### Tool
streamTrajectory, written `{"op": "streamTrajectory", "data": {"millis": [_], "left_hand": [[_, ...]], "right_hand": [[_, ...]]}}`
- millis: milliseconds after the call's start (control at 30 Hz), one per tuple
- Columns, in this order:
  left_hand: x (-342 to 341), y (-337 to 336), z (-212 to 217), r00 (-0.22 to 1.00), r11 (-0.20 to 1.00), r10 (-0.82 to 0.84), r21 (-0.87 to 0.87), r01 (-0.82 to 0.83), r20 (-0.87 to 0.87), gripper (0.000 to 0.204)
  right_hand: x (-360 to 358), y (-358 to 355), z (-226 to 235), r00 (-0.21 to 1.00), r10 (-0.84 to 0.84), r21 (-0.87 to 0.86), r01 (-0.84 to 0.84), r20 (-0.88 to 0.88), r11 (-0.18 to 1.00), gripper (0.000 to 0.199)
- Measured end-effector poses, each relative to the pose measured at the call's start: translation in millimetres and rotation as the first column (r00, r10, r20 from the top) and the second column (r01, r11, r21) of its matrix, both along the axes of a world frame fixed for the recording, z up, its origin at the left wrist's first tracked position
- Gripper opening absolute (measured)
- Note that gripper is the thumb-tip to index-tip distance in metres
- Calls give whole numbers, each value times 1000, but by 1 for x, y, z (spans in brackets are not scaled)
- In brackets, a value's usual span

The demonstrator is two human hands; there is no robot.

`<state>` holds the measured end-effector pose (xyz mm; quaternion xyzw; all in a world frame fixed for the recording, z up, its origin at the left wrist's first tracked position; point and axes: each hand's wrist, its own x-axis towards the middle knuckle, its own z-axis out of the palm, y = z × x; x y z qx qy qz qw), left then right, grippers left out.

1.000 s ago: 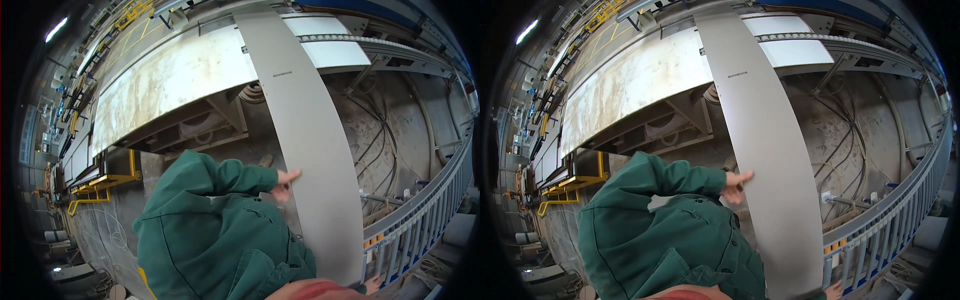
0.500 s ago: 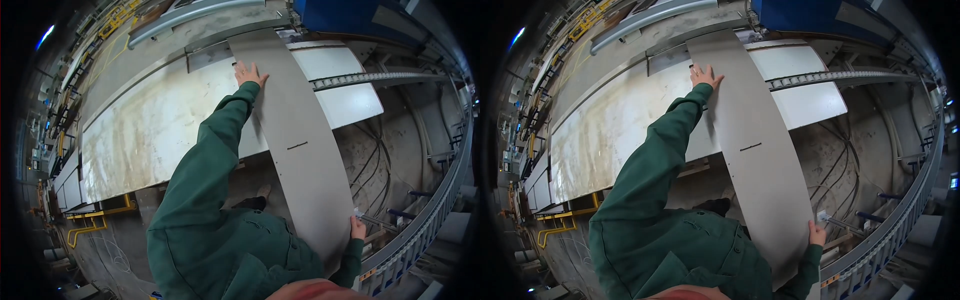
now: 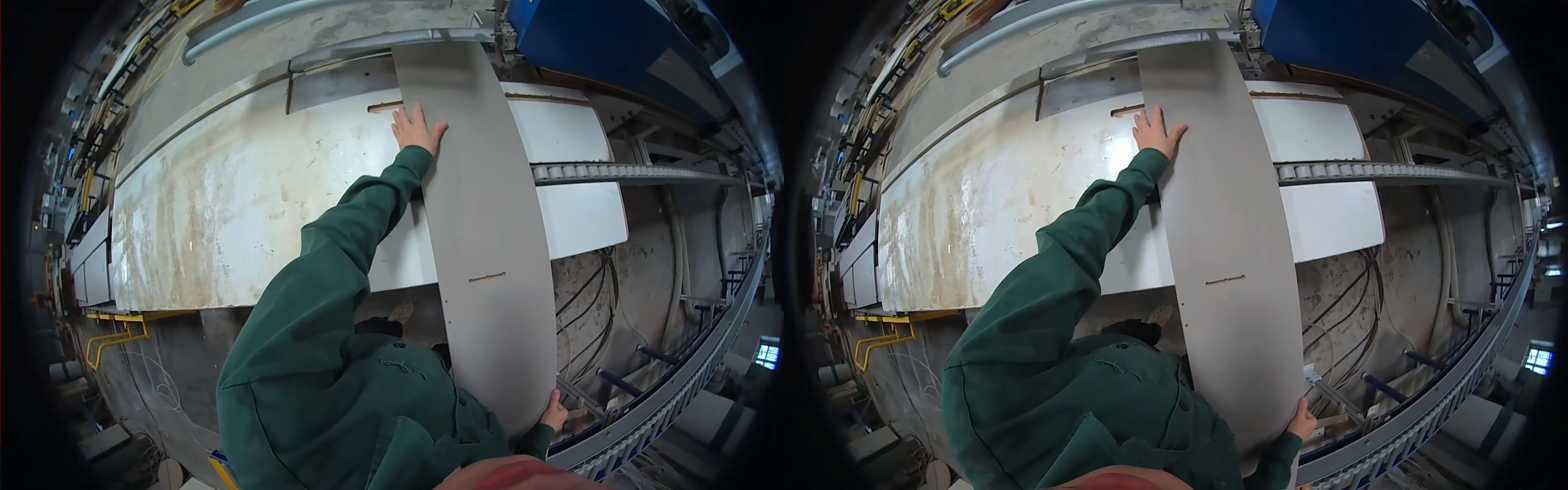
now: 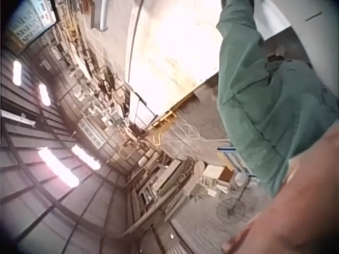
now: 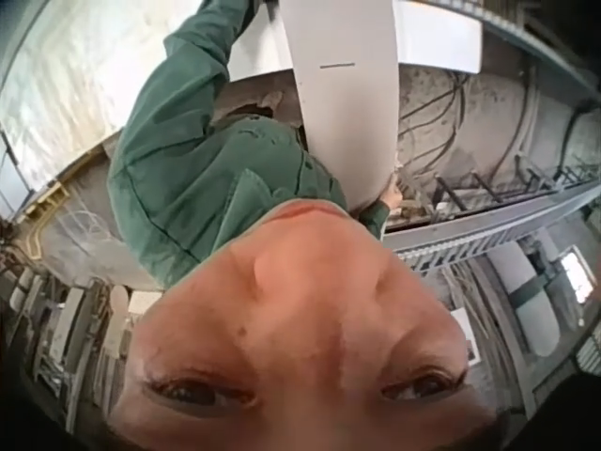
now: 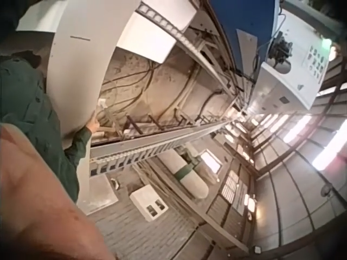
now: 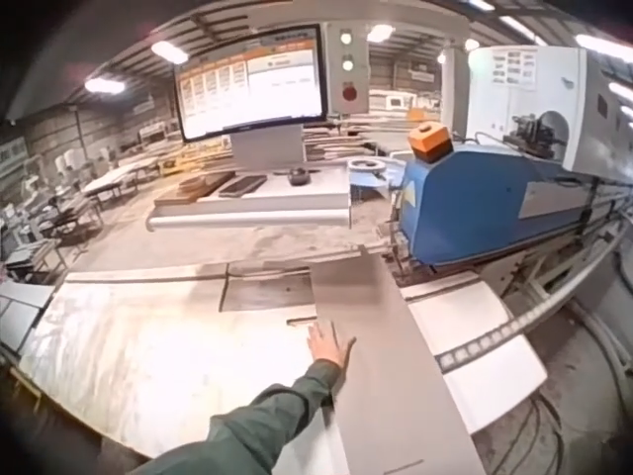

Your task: Manually feeding and moving large wood panels through an automatic edge banding machine and onto roller conveyors.

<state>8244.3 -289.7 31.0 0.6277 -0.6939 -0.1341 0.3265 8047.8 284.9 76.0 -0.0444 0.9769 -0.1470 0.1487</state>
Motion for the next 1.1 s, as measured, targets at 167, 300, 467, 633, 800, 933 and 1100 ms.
{"op": "streamTrajectory", "data": {"millis": [167, 300, 467, 633, 800, 933, 1100], "left_hand": [[-14, -1, 4, 987, 999, -41, -35, 36, -157, 64], [-34, -1, 4, 975, 997, -79, -8, 79, -207, 56], [-54, -10, 1, 984, 995, -83, -72, 72, -160, 53], [-78, -9, 2, 980, 994, -92, -66, 82, -178, 50], [-105, -22, -3, 980, 992, -99, -89, 84, -174, 50], [-127, -22, -1, 974, 994, -107, -53, 99, -200, 48], [-146, -24, 5, 970, 994, -108, -53, 99, -216, 42]], "right_hand": [[-31, 22, -24, 997, -20, 9, 21, -69, 1000, 62], [-43, 26, -23, 995, -45, 17, 47, -90, 999, 66], [-67, 18, -27, 990, -129, 20, 130, -57, 991, 64], [-85, 21, -24, 992, -128, 93, 128, -11, 987, 65], [-107, 28, -33, 973, -195, 109, 209, -126, 972, 64], [-127, 31, -28, 993, -116, 6, 116, -9, 993, 63], [-156, 26, -29, 995, -90, 15, 91, -37, 996, 63]]}}
